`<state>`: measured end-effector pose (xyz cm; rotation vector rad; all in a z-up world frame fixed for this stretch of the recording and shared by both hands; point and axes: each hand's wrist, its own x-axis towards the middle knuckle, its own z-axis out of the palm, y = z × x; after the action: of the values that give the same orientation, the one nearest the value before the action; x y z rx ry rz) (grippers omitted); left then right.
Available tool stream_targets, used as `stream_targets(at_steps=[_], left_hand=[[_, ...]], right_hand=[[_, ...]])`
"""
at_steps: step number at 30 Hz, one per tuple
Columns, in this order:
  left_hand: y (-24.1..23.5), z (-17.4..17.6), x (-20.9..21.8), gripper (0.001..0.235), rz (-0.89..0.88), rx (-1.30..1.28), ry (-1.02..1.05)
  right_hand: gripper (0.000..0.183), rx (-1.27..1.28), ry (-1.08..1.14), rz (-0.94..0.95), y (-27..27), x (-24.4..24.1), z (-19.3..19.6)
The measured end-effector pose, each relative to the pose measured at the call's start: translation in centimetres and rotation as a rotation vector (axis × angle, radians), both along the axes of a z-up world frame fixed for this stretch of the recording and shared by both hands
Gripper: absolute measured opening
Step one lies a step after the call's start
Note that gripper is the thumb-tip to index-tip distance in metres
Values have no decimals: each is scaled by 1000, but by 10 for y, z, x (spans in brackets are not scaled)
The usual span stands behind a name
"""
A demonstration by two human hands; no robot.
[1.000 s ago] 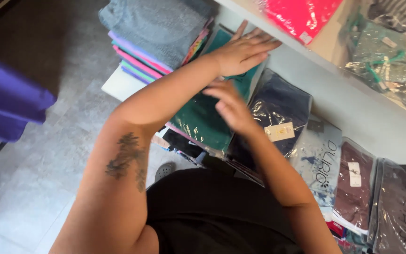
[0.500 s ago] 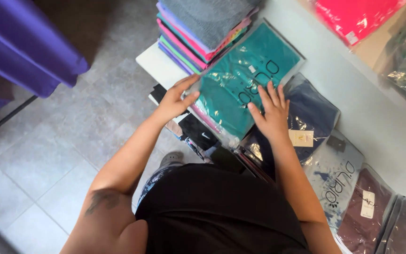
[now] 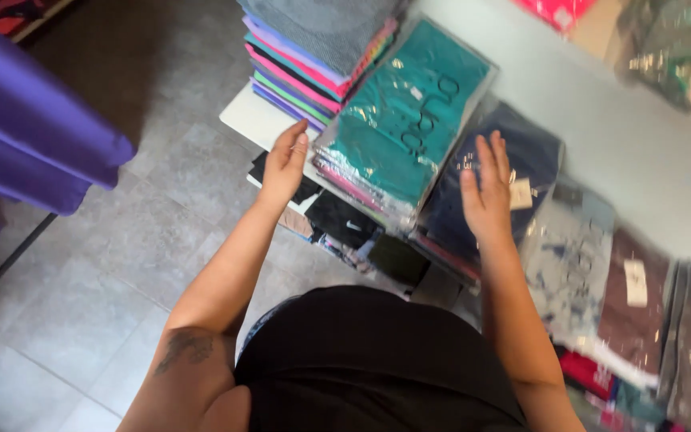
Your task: The person retrieves multiple packaged clothing items from a glass display cabinet and places them onto a shelf. They handle each package individually, arranging them in neat stacks on the shelf alongside other folded garments.
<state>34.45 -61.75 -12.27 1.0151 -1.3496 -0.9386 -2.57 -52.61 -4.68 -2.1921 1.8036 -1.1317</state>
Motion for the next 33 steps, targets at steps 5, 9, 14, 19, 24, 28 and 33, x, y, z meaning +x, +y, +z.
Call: stream_targets(at_steps=[5, 9, 14, 19, 24, 28, 33], left_hand=[[27, -80, 24, 26, -48, 139, -195], [112, -177, 42, 33, -643, 531, -311], [172, -205, 56, 70, -1541, 386, -1116], [172, -221, 8, 68, -1499, -40, -1639], [182, -148, -68, 54, -1369, -309, -1554], [224, -81, -97, 46, -1521, -453, -1603], [292, -60, -138, 56, -1772, -386, -1428]], right_hand=[[42, -111, -114, -190, 121, 17, -43], [40, -61, -139, -425, 239, 63, -102], [32, 2, -341, -684, 337, 142, -105], [35, 21, -438, -907, 392, 186, -91], [42, -83, -401, -1071, 449, 192, -89], [39, -117, -236, -1182, 507, 200, -69], [34, -127, -619, -1573, 609, 209, -59]])
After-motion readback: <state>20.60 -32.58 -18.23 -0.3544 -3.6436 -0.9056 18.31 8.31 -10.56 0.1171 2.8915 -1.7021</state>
